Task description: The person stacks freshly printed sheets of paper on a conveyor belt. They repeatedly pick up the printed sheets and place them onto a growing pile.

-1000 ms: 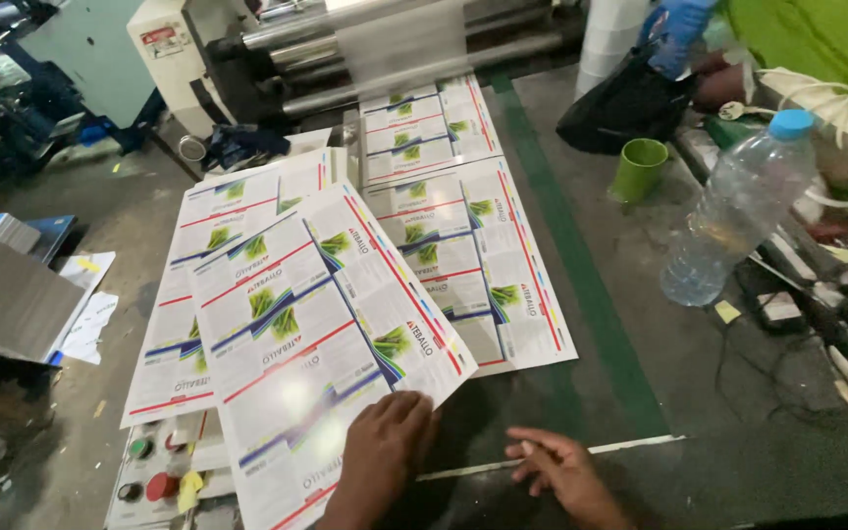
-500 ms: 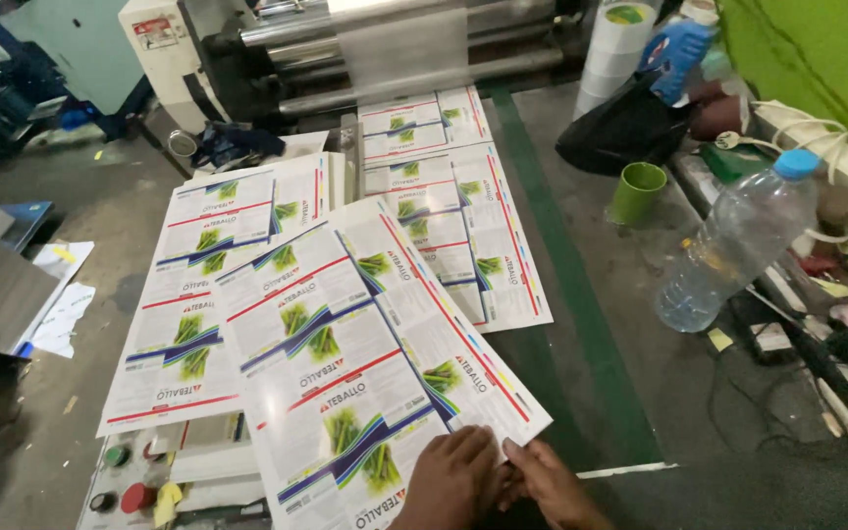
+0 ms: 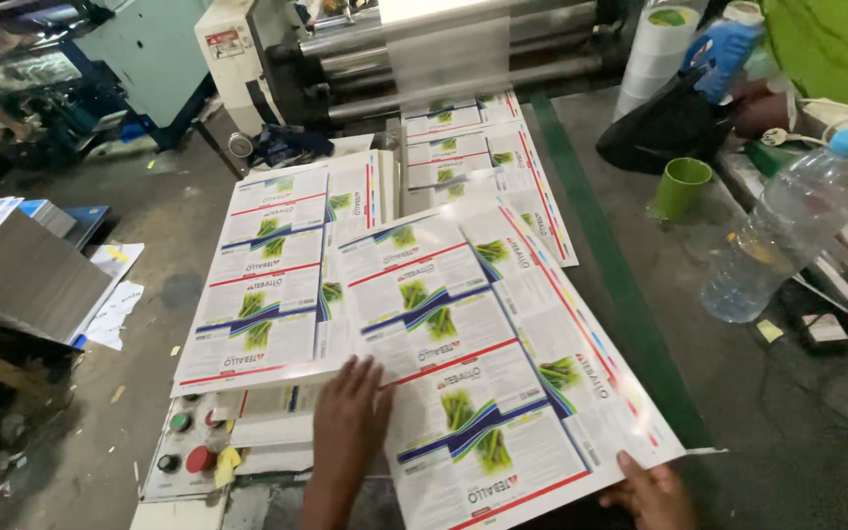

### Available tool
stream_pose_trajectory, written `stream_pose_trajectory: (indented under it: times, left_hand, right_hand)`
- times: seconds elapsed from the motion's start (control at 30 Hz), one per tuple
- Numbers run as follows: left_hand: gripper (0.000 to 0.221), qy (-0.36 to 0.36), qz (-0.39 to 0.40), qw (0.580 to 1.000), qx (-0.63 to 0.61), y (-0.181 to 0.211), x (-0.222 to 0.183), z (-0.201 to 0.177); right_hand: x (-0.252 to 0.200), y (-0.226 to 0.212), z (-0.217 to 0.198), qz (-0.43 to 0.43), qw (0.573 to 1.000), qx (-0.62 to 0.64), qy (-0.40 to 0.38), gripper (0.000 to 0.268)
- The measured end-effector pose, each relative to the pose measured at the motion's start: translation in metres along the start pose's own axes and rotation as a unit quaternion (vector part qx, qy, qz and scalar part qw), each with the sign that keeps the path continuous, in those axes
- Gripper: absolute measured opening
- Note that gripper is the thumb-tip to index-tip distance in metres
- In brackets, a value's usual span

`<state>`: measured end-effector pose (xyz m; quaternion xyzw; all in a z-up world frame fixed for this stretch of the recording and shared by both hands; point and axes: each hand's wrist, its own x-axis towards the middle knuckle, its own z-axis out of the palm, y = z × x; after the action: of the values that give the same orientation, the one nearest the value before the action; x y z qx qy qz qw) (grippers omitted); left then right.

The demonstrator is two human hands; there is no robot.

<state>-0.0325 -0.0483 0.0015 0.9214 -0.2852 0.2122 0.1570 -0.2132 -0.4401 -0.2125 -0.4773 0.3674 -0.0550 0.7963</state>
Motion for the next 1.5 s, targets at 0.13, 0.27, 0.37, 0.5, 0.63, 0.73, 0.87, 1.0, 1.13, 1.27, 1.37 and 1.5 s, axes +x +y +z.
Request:
stream_pose_trajectory:
  times: [0.13,0.27,0.37,0.5,0.63,0.73,0.87,1.0,1.13,1.27,1.37,1.5]
  left_hand:
    - [0.072,0.006,-0.053,0.994,0.100,-0.051,0.000,-0.003]
    - [0.069,-0.003,-0.045,0.991,0.127,-0.063,-0.011,0.001]
    - [0.035,0.009,-0.079,0.990,0.116,-0.068,-0.017,0.003]
    - [0.025,0.035,-0.054,0.993,0.096,-0.061,-0.011,-0.021]
    - [0.020,0.101,-0.021,0.992,0.076,-0.049,-0.006,-0.035]
    - [0.015,0.131,-0.024,0.990,0.039,-0.029,-0.012,-0.044]
    - [0.018,0.124,-0.047,0.991,-0.004,-0.007,-0.021,-0.047]
    - [0.022,0.135,-0.016,0.990,-0.030,0.014,-0.028,-0.054]
    - [0.025,0.109,0.017,0.990,-0.086,0.031,-0.039,-0.041]
    - [0.019,0.104,0.110,0.979,-0.138,0.048,-0.051,0.003]
    - [0.023,0.034,0.153,0.975,-0.155,0.077,-0.053,0.024]
    - [0.020,-0.025,0.194,0.962,-0.190,0.105,-0.060,0.062]
  right_hand:
    - [0.005,0.001,-0.032,-0.005,1.000,0.000,0.031,0.046]
    - [0.024,0.016,-0.064,-0.004,0.999,-0.006,0.038,0.054]
    - [0.026,0.018,-0.066,0.016,0.998,-0.041,0.049,0.055]
    - [0.016,0.009,-0.044,0.089,0.983,-0.137,0.089,0.048]
    - [0.016,0.006,-0.017,0.081,0.990,-0.113,0.028,0.046]
    - [0.001,-0.011,0.024,0.062,0.990,-0.122,0.012,0.042]
    - [-0.004,-0.037,0.061,-0.008,0.994,-0.105,-0.014,0.041]
    - [0.023,-0.040,0.066,-0.025,0.996,-0.062,-0.066,0.043]
    - [0.007,-0.050,0.072,-0.001,0.996,-0.060,-0.063,0.049]
    - [-0.003,-0.030,0.060,0.050,0.993,-0.082,-0.062,0.058]
    - [-0.012,-0.011,0.063,0.093,0.978,-0.116,-0.148,0.058]
    - [-0.016,0.019,0.068,-0.017,0.951,-0.149,-0.272,0.062]
